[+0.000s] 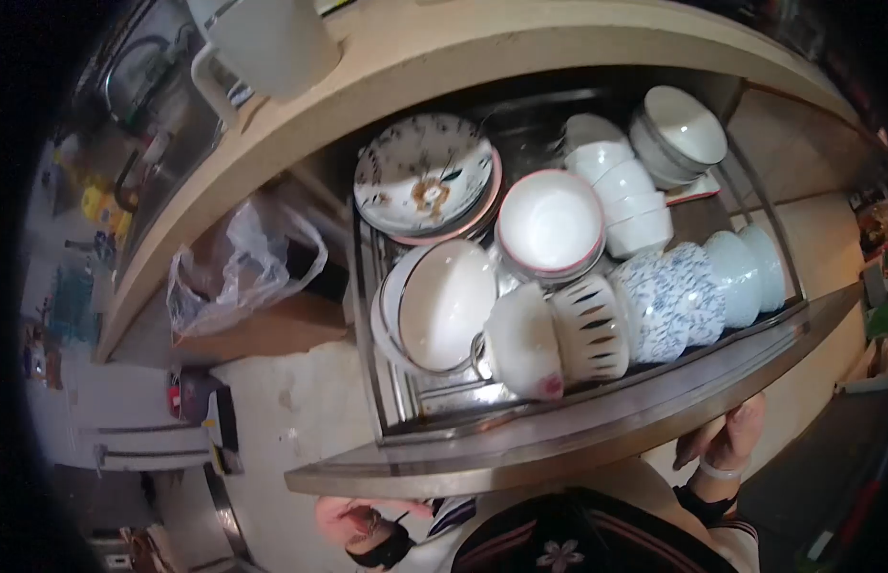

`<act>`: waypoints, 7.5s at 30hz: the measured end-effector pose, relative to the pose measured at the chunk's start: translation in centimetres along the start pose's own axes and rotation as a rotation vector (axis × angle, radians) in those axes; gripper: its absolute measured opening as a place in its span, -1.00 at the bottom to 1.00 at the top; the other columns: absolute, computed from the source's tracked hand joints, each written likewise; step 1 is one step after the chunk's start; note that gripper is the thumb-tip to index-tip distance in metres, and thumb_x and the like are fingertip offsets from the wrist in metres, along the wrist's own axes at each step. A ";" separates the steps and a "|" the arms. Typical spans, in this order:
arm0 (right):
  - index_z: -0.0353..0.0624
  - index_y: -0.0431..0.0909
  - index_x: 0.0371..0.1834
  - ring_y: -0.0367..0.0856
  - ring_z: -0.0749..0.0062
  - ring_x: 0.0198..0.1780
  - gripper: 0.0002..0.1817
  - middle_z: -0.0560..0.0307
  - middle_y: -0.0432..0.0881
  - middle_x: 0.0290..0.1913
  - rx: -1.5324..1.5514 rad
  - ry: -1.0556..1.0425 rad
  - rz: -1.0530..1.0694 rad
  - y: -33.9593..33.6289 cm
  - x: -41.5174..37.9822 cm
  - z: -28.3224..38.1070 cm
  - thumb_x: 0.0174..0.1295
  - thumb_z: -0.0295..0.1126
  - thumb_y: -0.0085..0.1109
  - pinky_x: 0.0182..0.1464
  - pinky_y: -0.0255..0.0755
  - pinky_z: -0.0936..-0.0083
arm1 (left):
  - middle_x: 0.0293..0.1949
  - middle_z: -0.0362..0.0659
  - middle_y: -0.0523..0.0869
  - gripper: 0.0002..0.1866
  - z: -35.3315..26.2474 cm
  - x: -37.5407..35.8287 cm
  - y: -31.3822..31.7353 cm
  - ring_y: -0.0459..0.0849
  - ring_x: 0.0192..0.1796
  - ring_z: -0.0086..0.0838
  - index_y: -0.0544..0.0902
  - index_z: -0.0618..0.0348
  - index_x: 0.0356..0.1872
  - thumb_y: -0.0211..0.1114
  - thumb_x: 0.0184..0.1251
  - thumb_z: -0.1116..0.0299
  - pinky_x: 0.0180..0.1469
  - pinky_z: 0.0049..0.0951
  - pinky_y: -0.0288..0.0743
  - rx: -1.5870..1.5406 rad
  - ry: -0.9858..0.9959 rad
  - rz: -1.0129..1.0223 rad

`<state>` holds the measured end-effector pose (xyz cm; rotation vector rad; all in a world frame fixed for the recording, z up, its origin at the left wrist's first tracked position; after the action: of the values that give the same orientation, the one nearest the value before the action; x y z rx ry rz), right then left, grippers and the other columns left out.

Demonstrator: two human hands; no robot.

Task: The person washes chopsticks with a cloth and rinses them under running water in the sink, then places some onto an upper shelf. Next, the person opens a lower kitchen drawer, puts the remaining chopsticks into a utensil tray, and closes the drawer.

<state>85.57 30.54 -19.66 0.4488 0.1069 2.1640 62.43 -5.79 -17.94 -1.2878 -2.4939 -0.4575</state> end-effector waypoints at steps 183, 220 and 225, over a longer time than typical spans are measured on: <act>-0.34 0.35 -0.67 0.40 0.02 -0.44 -0.69 -0.06 0.40 -0.58 -1.188 -0.462 0.313 2.7 15.4 -31.2 0.09 -0.35 -0.21 -0.15 0.30 0.09 | -0.41 -0.36 0.49 -0.79 29.2 29.1 -3.8 0.45 -0.32 -0.54 0.54 -0.17 -0.36 0.32 -0.06 0.19 -0.27 -0.47 0.30 0.064 0.352 0.655; -0.24 0.31 -0.79 0.28 0.29 -0.66 -0.61 0.07 0.35 -0.73 -1.073 -0.610 0.324 4.8 16.3 -30.6 0.19 -0.37 -0.26 -0.51 0.14 0.40 | -0.51 -0.11 0.58 -0.95 38.1 22.5 -13.5 0.54 -0.39 -0.35 0.53 0.24 -0.54 0.15 -0.11 0.54 -0.27 -0.40 0.38 0.456 -0.381 0.221; -0.24 0.29 -0.77 0.25 0.31 -0.66 -0.61 0.07 0.36 -0.73 -1.075 -0.640 0.313 4.9 16.1 -30.6 0.21 -0.35 -0.27 -0.52 0.10 0.42 | -0.35 -0.15 0.58 -0.86 42.4 22.5 -17.3 0.54 -0.26 -0.50 0.49 0.23 -0.29 0.10 0.08 0.56 -0.18 -0.53 0.35 0.499 -0.568 0.031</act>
<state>62.35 43.18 -42.50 0.4902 -1.4713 1.9097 30.87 18.46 -49.83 -1.3656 -2.7462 0.5936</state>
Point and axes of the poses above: each hand's wrist, its own x-axis towards the middle knuckle, its own y-axis out of the palm, z = x × y, the point moved 8 cm from there along x, towards the middle knuckle
